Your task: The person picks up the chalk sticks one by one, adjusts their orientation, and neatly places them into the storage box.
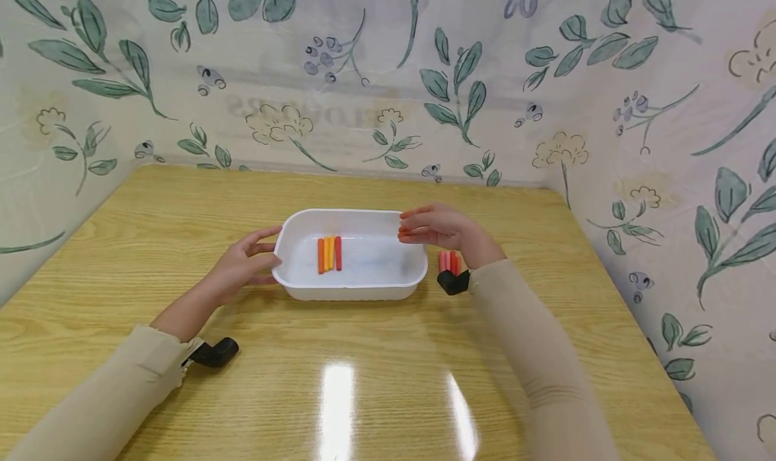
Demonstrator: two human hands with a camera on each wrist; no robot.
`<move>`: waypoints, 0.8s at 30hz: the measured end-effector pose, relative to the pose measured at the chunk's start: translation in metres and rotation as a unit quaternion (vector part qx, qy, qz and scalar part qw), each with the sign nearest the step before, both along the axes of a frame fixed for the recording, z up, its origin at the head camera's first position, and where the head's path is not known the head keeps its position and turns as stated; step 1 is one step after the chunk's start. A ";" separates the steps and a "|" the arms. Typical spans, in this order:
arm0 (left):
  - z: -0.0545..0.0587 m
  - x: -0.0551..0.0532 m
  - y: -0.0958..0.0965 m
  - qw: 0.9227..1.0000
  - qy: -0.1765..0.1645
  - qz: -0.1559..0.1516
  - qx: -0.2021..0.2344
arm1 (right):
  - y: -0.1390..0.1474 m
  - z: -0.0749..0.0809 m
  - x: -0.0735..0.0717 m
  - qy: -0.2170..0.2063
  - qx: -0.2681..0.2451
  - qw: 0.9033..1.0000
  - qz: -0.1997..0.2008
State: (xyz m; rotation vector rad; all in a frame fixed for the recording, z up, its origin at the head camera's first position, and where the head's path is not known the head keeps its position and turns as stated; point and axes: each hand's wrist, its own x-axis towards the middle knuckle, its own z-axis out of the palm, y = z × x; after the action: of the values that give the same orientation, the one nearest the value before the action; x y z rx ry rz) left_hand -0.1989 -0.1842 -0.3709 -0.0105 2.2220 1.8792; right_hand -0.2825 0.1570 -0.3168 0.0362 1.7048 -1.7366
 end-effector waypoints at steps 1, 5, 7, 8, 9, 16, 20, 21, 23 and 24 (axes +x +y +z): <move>0.000 0.000 0.000 1.000 0.001 -0.001 0.000 | 0.003 -0.001 0.001 0.001 -0.001 1.000 0.000; -0.001 0.000 -0.001 1.000 0.003 -0.002 0.002 | 0.016 -0.006 0.004 0.006 0.003 1.000 -0.007; -0.001 0.000 -0.002 1.000 0.004 -0.003 0.001 | 0.022 -0.009 0.006 0.006 0.002 1.000 -0.013; -0.001 0.000 -0.002 1.000 0.004 -0.002 0.001 | 0.025 -0.010 0.007 0.006 0.002 1.000 -0.016; -0.001 0.000 -0.002 1.000 0.004 -0.002 0.001 | 0.029 -0.011 0.008 0.006 0.002 1.000 -0.019; -0.002 0.001 -0.003 1.000 0.006 -0.003 0.003 | 0.050 -0.023 0.014 0.022 0.014 0.999 -0.037; -0.002 0.000 -0.002 1.000 0.006 -0.002 0.003 | 0.059 -0.031 0.018 0.019 0.026 0.998 -0.047; -0.002 0.000 -0.002 1.000 0.007 -0.003 0.003 | 0.061 -0.032 0.020 0.017 0.031 0.998 -0.049; -0.002 0.000 -0.002 1.000 0.008 -0.005 0.003 | 0.065 -0.036 0.023 0.012 0.041 0.998 -0.056; -0.003 0.000 -0.002 1.000 0.008 -0.007 0.004 | 0.066 -0.037 0.024 0.010 0.046 0.997 -0.059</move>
State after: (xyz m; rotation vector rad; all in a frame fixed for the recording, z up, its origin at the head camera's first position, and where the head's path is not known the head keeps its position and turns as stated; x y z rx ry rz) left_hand -0.1985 -0.1859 -0.3734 0.0214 2.2200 1.8881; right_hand -0.2586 0.2233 -0.3540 0.1655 1.8279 -1.7478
